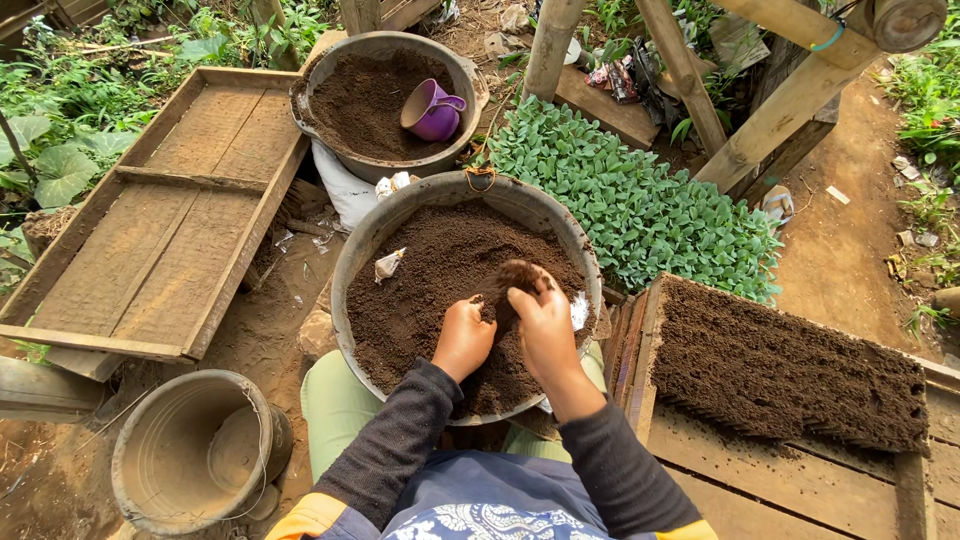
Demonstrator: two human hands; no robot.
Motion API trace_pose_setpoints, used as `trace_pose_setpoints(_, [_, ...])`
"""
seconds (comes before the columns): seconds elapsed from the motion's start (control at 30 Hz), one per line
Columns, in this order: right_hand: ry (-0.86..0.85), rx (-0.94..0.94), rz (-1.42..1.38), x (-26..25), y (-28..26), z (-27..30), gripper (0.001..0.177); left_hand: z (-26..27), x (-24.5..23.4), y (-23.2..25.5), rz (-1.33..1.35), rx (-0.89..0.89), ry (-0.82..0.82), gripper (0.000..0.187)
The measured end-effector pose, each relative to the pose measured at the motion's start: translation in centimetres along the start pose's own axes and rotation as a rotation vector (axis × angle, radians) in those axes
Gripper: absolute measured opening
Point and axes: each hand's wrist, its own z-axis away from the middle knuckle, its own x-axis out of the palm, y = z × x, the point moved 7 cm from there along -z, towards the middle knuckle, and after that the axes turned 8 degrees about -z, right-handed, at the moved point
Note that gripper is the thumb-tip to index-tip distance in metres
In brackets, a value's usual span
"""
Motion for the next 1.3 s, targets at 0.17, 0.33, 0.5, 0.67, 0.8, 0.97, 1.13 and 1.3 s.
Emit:
trace_pose_setpoints(0.17, [-0.098,-0.311,1.020,-2.7,2.1,1.6,0.022,0.3,-0.2,1.0,0.165,0.043,0.003,0.032])
trace_pose_setpoints(0.33, [-0.259,-0.396,1.395,-2.8,3.5,2.2,0.002,0.0,-0.8,1.8,-0.187,0.215,-0.002,0.041])
trace_pose_setpoints(0.5, [-0.262,-0.018,0.860,1.4,-3.0,3.6,0.026,-1.6,-0.1,-3.8,0.429,-0.296,0.002,0.042])
trace_pose_setpoints(0.67, [-0.302,0.178,1.207,-0.4,0.6,2.3,0.034,-1.2,-0.8,-3.4,1.010,-0.475,-0.014,0.043])
trace_pose_setpoints(0.8, [-0.430,0.327,1.103,1.5,4.9,1.0,0.059,-2.1,-1.3,-4.0,1.160,-0.470,0.124,0.040])
trace_pose_setpoints(0.97, [-0.232,0.251,0.641,-0.5,11.4,-2.5,0.046,-4.3,-1.2,-8.2,0.974,-0.394,0.318,0.024])
trace_pose_setpoints(1.13, [0.016,0.241,0.036,-1.5,5.8,-3.6,0.039,-1.5,-2.0,-5.2,0.948,-0.473,0.254,0.034])
trace_pose_setpoints(1.3, [0.152,0.146,-0.530,-0.5,3.8,-5.5,0.036,-2.9,3.4,-8.9,1.339,-0.717,0.098,0.056])
